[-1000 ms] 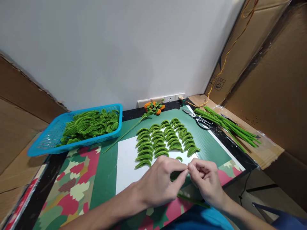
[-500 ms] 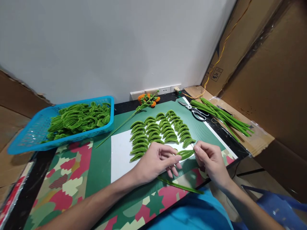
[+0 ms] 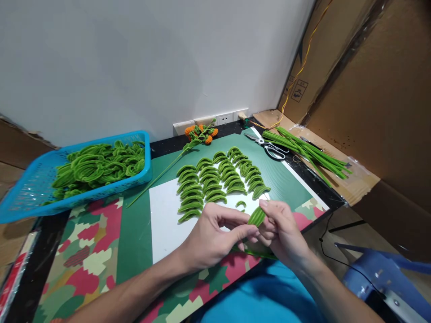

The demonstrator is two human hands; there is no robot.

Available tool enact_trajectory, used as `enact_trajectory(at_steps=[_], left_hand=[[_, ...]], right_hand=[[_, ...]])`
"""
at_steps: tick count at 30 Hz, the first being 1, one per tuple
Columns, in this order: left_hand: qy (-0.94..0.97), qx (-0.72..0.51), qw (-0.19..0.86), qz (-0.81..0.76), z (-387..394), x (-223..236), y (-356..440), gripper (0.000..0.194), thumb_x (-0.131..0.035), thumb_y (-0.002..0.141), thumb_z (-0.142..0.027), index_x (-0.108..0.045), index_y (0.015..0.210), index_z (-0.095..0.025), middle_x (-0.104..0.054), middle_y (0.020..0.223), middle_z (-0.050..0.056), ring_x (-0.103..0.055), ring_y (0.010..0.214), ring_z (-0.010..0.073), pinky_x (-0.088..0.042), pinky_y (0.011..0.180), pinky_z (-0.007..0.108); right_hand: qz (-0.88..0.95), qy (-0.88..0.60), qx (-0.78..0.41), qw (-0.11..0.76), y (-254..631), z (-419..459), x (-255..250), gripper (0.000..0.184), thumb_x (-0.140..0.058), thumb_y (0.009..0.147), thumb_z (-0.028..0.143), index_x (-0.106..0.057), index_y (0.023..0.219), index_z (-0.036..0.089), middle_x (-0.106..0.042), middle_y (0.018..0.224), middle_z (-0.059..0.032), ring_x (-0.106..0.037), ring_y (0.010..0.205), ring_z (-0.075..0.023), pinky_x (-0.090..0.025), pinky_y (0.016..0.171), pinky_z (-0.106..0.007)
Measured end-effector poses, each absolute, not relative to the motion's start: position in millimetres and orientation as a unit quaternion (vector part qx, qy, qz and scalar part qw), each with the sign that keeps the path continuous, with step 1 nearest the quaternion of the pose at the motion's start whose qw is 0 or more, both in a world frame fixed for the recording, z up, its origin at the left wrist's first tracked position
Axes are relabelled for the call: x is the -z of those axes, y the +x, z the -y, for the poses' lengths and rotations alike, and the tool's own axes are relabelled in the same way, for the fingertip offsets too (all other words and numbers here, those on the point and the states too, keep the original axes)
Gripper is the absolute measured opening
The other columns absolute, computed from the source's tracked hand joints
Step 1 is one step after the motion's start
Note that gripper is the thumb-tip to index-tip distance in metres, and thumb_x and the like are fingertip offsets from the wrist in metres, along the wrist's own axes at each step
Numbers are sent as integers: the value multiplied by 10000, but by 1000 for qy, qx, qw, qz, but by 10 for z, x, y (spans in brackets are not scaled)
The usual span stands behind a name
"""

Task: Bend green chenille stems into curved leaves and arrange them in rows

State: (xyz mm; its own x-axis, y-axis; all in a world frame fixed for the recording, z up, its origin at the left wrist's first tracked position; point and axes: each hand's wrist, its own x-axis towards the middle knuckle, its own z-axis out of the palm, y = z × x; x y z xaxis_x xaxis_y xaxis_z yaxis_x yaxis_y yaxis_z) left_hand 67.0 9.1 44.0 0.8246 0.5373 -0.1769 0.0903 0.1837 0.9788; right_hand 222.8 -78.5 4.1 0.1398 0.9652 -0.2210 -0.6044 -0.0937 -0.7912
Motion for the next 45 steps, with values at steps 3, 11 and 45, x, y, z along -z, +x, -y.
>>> enact_trajectory(at_steps=[3,11,45], left_hand=[[594,-144,754,-240,-83,-450,662,242,-899,864,-329,-850,825,-95,-836,787,111,-794,650,196,-629,560,215],[480,-153,824,-259,-129,-341,699,366,-912,853,-398,-737,816,-78,-832,795,118,-810,633,202,-625,500,199],[465,-109,848,-230,-15,-257,726,450,-926,805,-504,-810,868,-74,-809,789,126,-790,623,200,-632,543,227]], right_hand=[[234,-391,-629,630,2193,790,-69,610,-676,977,623,-407,595,232,-217,485,126,-204,401,-50,-226,390,-203],[623,-543,-26,562,2582,831,-22,431,-590,1033,95,-677,1424,254,-709,1306,-136,-724,1147,-253,-648,884,-367],[774,-443,67,447,2561,939,-169,471,-572,1046,72,-635,1507,145,-807,1252,-188,-781,1198,-300,-681,1009,-425]])
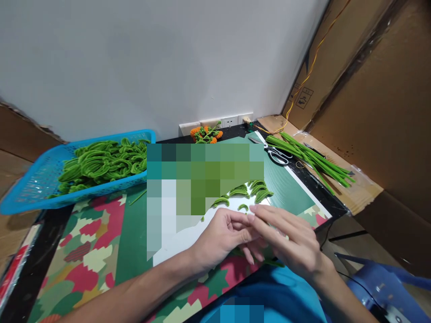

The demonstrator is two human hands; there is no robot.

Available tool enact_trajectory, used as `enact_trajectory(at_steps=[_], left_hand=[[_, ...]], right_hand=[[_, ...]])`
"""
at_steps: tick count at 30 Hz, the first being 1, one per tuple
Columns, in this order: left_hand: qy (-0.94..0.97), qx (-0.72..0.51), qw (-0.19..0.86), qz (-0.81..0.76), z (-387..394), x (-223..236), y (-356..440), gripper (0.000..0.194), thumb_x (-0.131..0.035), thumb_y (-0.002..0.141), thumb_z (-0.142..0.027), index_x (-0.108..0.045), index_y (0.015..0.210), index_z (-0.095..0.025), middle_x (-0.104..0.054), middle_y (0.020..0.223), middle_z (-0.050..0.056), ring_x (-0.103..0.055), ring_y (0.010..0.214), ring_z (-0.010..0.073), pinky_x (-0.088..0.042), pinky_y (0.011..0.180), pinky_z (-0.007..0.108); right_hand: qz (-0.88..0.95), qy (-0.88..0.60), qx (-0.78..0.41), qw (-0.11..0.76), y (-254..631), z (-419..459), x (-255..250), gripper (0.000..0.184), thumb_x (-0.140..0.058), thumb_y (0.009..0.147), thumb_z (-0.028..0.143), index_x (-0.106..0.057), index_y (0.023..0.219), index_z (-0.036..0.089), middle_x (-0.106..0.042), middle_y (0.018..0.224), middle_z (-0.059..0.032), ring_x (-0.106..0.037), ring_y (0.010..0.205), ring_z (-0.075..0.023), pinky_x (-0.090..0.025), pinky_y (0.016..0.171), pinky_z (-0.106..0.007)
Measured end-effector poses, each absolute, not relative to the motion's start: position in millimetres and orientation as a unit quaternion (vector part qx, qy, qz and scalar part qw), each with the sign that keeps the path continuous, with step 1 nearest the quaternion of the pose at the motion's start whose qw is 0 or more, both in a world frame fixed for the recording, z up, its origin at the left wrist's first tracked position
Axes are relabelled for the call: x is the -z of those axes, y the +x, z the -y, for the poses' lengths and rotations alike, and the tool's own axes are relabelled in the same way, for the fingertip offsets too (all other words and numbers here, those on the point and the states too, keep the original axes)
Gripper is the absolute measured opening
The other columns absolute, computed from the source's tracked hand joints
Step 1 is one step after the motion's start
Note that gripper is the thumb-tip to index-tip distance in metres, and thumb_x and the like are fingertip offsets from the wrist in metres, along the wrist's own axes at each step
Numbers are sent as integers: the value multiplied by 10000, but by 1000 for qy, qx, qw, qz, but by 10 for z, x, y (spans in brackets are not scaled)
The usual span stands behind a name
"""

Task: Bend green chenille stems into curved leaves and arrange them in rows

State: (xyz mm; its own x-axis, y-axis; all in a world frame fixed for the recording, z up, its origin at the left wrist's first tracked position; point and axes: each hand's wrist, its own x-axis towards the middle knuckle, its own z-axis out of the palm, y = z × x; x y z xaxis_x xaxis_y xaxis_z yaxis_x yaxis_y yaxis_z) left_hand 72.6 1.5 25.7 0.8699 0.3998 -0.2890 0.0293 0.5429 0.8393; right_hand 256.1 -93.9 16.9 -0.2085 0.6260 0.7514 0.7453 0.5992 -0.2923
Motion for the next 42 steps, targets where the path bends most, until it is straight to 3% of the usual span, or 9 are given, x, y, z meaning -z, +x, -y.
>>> enact_trajectory(at_steps=[2,7,11,17,20,23,28,32,42], left_hand=[[476,-90,848,-214,-3,-270,719,474,-891,836,-542,-815,869,-75,-790,737,112,-774,591,189,-626,538,222],[498,-86,837,-208,4,-353,699,375,-922,829,-441,-819,810,-81,-780,702,97,-771,597,173,-618,540,198],[481,-97,848,-200,7,-356,696,383,-912,842,-444,-803,826,-77,-790,731,102,-783,615,182,-642,566,222],[458,-91,861,-201,-16,-321,687,411,-890,867,-444,-697,777,-92,-778,732,108,-753,561,169,-605,505,210],[492,-97,837,-220,-37,-328,692,379,-889,864,-427,-682,910,-113,-771,838,90,-772,645,194,-626,534,249],[562,-146,770,-264,-44,-344,694,408,-909,846,-365,-658,1104,-172,-727,991,26,-732,692,131,-611,595,219],[631,-154,702,-292,-24,-376,663,276,-733,1001,-435,-582,1086,-220,-604,739,-58,-664,611,125,-515,525,194],[658,-145,679,-292,-12,-432,638,308,-627,1056,-511,-604,1202,-240,-621,805,-38,-682,654,139,-534,574,225],[639,-114,700,-297,-52,-489,630,344,-627,1045,-532,-618,978,-194,-622,800,-31,-540,568,87,-440,521,198]], right_hand=[[794,-414,63,442,2568,967,-141,474,-572,1066,114,-597,1539,115,-796,1266,-209,-756,1246,-325,-679,1018,-469],[740,-443,-36,504,2491,1042,-108,444,-574,1049,52,-663,1469,169,-799,1258,-185,-780,1191,-260,-712,899,-384],[737,-454,1,501,2478,1006,-136,444,-606,1011,13,-687,1430,136,-785,1286,-202,-764,1220,-274,-688,970,-410],[657,-515,4,550,2589,963,-135,424,-714,927,-42,-778,1249,226,-841,1058,-73,-817,928,-198,-689,848,-310],[694,-490,29,527,2639,969,-124,438,-705,911,-81,-772,1256,181,-822,1054,-107,-799,955,-208,-679,845,-321],[747,-457,31,482,2641,970,-91,472,-644,928,-101,-732,1333,125,-793,1092,-163,-776,1021,-238,-672,843,-359],[751,-431,-4,500,2581,932,-52,506,-642,925,-108,-689,1388,90,-797,1112,-168,-779,1018,-234,-668,866,-348],[712,-439,-25,548,2592,908,-80,487,-716,887,-100,-726,1318,127,-812,1046,-124,-793,933,-219,-669,835,-326],[760,-450,27,467,2609,852,-67,255,-641,976,-20,-692,1178,126,-779,973,-117,-728,870,-219,-593,773,-326]])
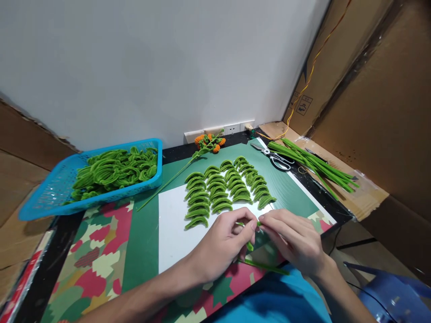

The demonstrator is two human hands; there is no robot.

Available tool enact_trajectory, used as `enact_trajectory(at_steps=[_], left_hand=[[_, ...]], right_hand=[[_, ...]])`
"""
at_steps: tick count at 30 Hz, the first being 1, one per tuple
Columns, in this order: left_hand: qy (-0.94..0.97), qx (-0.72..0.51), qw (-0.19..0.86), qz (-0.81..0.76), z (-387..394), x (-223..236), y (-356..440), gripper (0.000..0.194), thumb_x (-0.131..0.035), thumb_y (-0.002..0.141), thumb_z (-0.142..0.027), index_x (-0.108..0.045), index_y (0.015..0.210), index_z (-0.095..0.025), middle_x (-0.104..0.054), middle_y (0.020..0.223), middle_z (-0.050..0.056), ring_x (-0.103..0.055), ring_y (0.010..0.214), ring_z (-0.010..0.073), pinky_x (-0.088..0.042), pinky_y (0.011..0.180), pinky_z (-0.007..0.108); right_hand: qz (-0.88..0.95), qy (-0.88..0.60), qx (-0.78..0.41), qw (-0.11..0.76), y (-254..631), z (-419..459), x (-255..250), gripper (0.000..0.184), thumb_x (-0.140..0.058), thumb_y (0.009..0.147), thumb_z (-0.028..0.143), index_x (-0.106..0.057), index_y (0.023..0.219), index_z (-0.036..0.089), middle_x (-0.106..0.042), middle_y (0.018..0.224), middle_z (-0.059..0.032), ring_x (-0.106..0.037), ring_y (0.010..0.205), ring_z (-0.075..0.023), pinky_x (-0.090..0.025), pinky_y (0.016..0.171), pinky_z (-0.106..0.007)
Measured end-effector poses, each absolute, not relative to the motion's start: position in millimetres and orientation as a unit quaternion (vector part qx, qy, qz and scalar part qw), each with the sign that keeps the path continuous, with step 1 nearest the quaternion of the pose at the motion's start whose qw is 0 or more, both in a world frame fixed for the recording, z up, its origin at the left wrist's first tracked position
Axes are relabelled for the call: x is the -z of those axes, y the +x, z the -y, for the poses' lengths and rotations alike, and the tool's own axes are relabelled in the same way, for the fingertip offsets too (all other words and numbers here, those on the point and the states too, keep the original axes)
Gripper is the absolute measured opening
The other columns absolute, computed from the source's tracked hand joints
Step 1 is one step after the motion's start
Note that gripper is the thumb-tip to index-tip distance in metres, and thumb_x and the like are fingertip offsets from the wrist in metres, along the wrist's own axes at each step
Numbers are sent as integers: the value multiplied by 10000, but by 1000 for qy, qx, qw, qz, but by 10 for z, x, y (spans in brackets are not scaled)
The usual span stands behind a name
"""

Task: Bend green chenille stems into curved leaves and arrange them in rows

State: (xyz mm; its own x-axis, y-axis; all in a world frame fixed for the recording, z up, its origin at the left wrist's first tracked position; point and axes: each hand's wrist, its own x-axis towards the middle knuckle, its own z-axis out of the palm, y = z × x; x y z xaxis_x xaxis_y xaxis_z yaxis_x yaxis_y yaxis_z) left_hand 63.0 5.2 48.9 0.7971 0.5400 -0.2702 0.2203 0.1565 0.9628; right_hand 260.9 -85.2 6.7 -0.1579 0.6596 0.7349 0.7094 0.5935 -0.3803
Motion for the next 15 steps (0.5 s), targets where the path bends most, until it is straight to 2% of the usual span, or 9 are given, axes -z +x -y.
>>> enact_trajectory(at_steps=[6,15], left_hand=[[634,-121,706,-291,-31,-501,645,343,-655,1030,-536,-633,1012,-194,-527,760,-48,-525,626,99,-453,563,198],[580,-83,765,-268,-94,-522,654,401,-785,913,-533,-571,947,-196,-580,717,-46,-564,566,113,-356,542,227]], right_hand=[[778,-471,-2,416,2600,836,-89,132,-536,1027,52,-609,1051,160,-687,877,-93,-588,760,-207,-465,658,-325],[753,-463,-59,464,2512,848,-34,149,-507,1016,55,-549,1027,197,-497,762,2,-437,655,-163,-312,602,-309]])
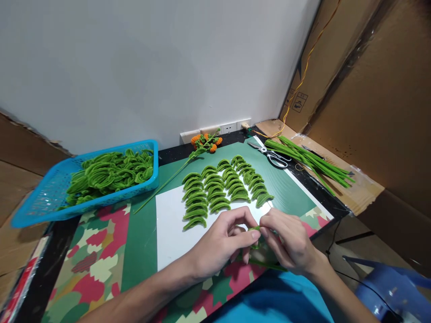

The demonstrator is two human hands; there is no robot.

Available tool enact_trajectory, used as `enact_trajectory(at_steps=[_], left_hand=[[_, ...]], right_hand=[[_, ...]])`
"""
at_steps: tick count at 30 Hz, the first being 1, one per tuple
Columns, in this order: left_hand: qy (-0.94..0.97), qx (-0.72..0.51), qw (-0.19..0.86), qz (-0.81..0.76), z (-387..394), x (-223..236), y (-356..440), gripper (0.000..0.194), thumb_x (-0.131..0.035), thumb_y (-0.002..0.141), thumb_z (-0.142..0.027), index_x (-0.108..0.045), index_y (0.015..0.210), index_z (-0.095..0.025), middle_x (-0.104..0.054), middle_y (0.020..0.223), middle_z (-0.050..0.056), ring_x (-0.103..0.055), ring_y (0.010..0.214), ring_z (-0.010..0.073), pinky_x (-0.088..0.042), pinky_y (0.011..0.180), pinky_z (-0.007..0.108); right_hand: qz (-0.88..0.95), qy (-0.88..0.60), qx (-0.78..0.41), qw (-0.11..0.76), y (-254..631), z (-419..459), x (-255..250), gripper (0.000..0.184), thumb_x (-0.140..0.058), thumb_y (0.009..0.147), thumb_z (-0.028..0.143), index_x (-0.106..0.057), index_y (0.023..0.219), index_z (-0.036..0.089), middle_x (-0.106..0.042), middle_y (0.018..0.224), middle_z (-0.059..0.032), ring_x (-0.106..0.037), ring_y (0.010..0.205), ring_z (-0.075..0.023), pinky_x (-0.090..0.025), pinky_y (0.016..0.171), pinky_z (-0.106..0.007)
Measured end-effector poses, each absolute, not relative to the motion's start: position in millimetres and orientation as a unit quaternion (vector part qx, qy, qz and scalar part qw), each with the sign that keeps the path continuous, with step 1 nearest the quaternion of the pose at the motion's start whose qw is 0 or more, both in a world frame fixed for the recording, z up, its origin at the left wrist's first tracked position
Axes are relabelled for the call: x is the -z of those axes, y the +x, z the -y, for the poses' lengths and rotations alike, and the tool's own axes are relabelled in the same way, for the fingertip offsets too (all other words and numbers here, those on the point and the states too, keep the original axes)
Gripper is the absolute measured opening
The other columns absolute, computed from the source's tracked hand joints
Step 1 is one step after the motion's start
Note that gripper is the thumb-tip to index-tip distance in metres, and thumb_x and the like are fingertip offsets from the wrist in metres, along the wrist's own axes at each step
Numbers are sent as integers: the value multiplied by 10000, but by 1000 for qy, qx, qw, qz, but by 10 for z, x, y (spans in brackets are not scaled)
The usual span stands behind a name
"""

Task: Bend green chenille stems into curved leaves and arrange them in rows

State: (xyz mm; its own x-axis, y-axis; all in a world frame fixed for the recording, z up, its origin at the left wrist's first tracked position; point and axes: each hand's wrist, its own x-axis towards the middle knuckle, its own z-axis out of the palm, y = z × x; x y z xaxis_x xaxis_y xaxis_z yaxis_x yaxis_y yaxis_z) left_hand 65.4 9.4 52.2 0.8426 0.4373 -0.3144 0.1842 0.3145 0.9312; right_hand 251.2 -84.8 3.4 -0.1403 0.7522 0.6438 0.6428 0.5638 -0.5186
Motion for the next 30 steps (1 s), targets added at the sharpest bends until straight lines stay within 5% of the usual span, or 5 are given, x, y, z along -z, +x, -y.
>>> enact_trajectory(at_steps=[12,22,30], left_hand=[[754,-61,605,-248,-73,-791,566,201,-649,1015,-351,-620,883,-202,-528,738,-42,-475,688,130,-372,619,261],[786,-96,565,-232,-69,-740,576,223,-608,1076,-407,-676,987,-214,-575,798,-37,-482,698,128,-401,661,262],[834,-136,512,-158,-53,-773,568,196,-567,1086,-264,-606,908,-192,-542,820,-16,-476,743,136,-391,708,273]], right_hand=[[624,-460,-249,580,2369,947,-69,188,-596,1015,181,-558,839,233,-498,645,66,-424,521,-92,-329,502,-231],[659,-454,-124,587,2368,905,5,150,-468,1076,203,-581,979,224,-505,700,14,-466,568,-144,-383,524,-277],[626,-463,-143,611,2291,944,-7,158,-573,1030,175,-635,896,231,-559,648,26,-498,522,-123,-408,505,-254]])
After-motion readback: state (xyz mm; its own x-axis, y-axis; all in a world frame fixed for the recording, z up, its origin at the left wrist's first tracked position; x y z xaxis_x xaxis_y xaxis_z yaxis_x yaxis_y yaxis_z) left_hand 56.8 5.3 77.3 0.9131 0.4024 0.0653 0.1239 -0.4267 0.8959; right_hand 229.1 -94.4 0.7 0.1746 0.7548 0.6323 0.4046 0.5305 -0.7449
